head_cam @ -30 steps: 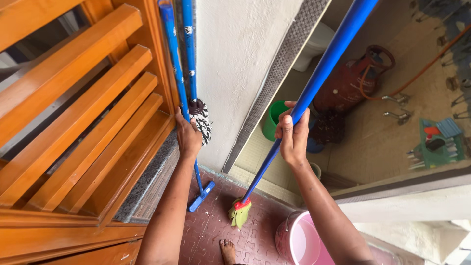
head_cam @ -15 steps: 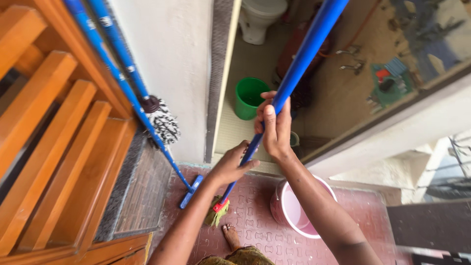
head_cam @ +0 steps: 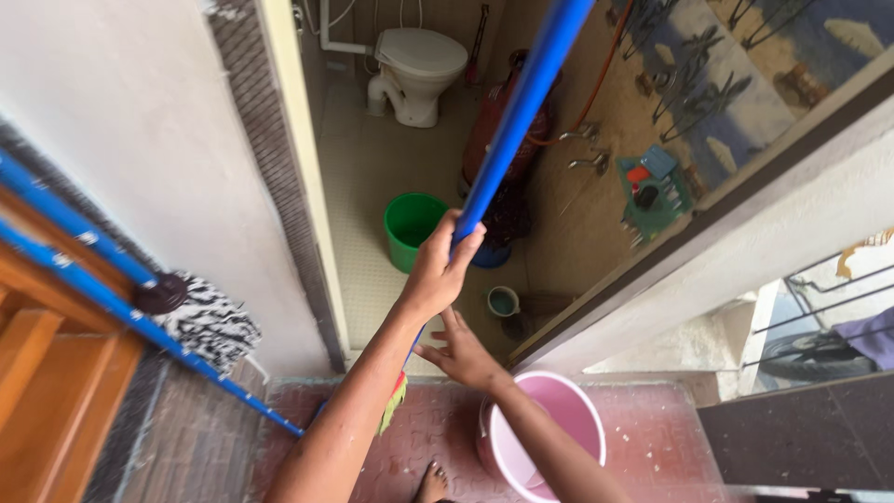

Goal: The person sweeps a tiled floor with a broom, then wets a mop head under a tap and wrings it out. The person mops the floor in a bathroom and an adjacent room, moving around buckets and furniture.

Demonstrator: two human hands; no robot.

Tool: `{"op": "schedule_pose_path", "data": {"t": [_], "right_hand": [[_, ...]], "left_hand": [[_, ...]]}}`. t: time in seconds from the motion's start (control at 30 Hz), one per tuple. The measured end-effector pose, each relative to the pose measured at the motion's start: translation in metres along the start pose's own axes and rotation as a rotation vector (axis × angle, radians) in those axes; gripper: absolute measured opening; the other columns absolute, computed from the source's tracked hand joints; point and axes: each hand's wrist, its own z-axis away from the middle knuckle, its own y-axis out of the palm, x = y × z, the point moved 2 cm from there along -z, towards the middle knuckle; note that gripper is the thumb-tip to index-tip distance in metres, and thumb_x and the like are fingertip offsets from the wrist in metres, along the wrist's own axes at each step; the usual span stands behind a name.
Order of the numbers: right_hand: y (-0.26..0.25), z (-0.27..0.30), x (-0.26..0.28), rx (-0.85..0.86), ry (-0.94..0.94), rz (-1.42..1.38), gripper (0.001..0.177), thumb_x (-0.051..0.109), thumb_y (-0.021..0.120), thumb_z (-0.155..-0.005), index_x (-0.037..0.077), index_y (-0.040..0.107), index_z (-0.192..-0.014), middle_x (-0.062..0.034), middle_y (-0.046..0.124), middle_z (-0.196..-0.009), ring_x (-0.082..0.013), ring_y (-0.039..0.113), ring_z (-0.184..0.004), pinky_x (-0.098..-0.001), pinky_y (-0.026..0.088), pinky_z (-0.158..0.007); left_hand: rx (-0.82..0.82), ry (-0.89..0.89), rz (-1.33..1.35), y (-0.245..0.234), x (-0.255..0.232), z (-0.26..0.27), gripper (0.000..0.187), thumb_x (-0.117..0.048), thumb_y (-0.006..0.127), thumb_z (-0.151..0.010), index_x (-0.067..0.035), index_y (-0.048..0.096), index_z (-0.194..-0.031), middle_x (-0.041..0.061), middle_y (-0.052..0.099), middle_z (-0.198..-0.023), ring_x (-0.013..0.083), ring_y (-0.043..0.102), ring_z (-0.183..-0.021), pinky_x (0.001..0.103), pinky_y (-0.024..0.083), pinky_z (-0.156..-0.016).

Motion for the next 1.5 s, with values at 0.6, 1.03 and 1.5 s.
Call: {"op": "schedule_pose_path", "data": {"t": [0.6,1.03,1.5], "right_hand": [[-0.151,-0.239,0.045,-0.432,-0.392,-0.032,0.048,0.017,0.064,-0.094,-0.001,0.047,-0.134,-0.0176,0.057,-0.125,-0.0269,0.055,-0.118,-0.043,0.048,-0.101],[-0.14,-0.372,-0.116,-0.299,-0.28,0.208,0.045,0.025,0.07,-0.097,0.002,0.054,-0.133,-0.0133,0.059,-0.133,-0.0249,0.056,-0.122,-0.0443,0.046,-0.097],[-0.091,-0.41,-0.125,-0.509,-0.249,-0.205,0.035,0.03,0.073,-0.097,0.011,0.059,-0.123,-0.0002,0.059,-0.105,-0.0145,0.056,-0.095,-0.033,0.049,-0.078]], "left_hand": [[0.174,0.205,-0.075,0.024,0.014,-0.218,0.03,-0.028,0.074,-0.099,-0.008,0.051,-0.1,0.001,0.057,-0.081,0.0147,0.06,-0.076,0.032,0.053,-0.075],[0.193,0.14,-0.123,0.005,0.09,-0.279,0.033,-0.033,0.075,-0.095,-0.006,0.056,-0.092,0.006,0.059,-0.072,0.0159,0.057,-0.064,0.035,0.05,-0.062],[-0.045,0.015,-0.325,0.009,0.156,-0.29,0.028,-0.022,0.07,-0.09,-0.009,0.062,-0.066,0.006,0.062,-0.054,0.0237,0.068,-0.052,0.038,0.05,-0.05]]}}
